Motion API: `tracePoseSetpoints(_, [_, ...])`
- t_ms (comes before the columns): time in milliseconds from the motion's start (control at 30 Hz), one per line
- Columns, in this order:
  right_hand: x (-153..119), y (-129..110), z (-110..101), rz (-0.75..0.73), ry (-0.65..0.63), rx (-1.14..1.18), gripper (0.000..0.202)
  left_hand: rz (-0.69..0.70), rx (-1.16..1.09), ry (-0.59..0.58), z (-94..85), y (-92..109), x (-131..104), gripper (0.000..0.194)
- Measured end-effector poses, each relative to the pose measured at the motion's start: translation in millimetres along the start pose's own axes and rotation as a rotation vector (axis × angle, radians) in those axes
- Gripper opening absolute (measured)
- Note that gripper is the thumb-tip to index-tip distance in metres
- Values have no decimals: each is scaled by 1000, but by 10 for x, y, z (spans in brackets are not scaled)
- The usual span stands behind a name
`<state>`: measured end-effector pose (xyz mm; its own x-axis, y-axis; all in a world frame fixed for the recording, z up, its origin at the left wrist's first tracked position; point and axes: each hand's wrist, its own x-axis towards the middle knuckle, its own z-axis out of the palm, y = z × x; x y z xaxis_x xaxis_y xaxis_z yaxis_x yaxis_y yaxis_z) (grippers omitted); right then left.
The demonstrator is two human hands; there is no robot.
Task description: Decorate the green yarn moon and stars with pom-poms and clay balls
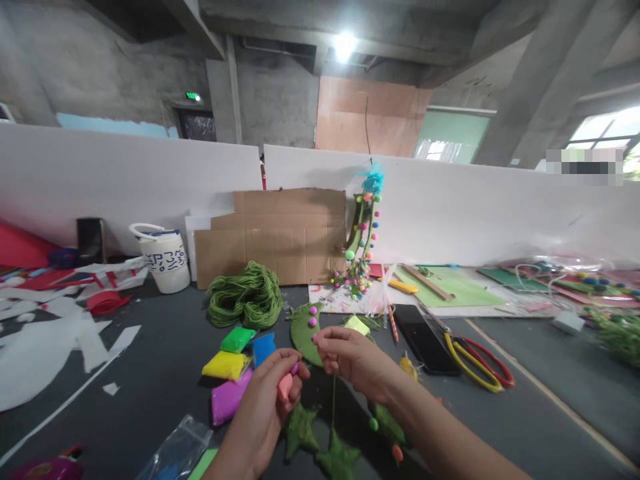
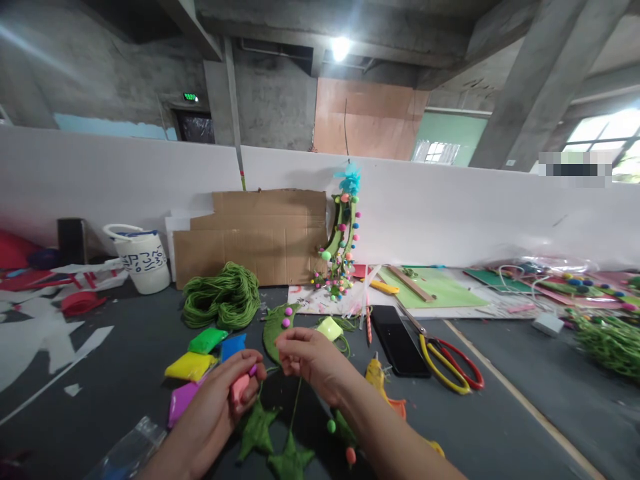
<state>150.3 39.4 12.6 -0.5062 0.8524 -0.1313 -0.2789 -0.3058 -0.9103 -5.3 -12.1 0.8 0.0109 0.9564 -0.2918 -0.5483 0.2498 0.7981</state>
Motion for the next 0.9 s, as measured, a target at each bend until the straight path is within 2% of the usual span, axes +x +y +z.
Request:
tracePoseSetpoints(167, [-15,-13,27,-2,17,-8,31,-10,7,15,14,-7,-4,17])
tracePoseSetpoints(267, [-23,-23,48,-3,36,-40,26,-19,13,20,25,-2,-6,17])
tracePoseSetpoints(400, [-12,-16,35,-12,51,-66,34,-23,10,10,19,-3,7,13])
tracePoseSetpoints(567, [-45,-33,78,-54,15,-104,17,-48,-112,39,26,10,47,3])
tracePoseSetpoints(633, [-90,-33,155,-103,12,-225,13,-86,-207,65,43,32,49,5])
tracePoseSetpoints(700, [-151,-6,267,-194,15,-443,9,-135,-297,57,60,67,33,11])
tracePoseSetpoints(900, [-290,232,630,-661,24,-1084,14,-252,-369,-9,101,199,-90,30])
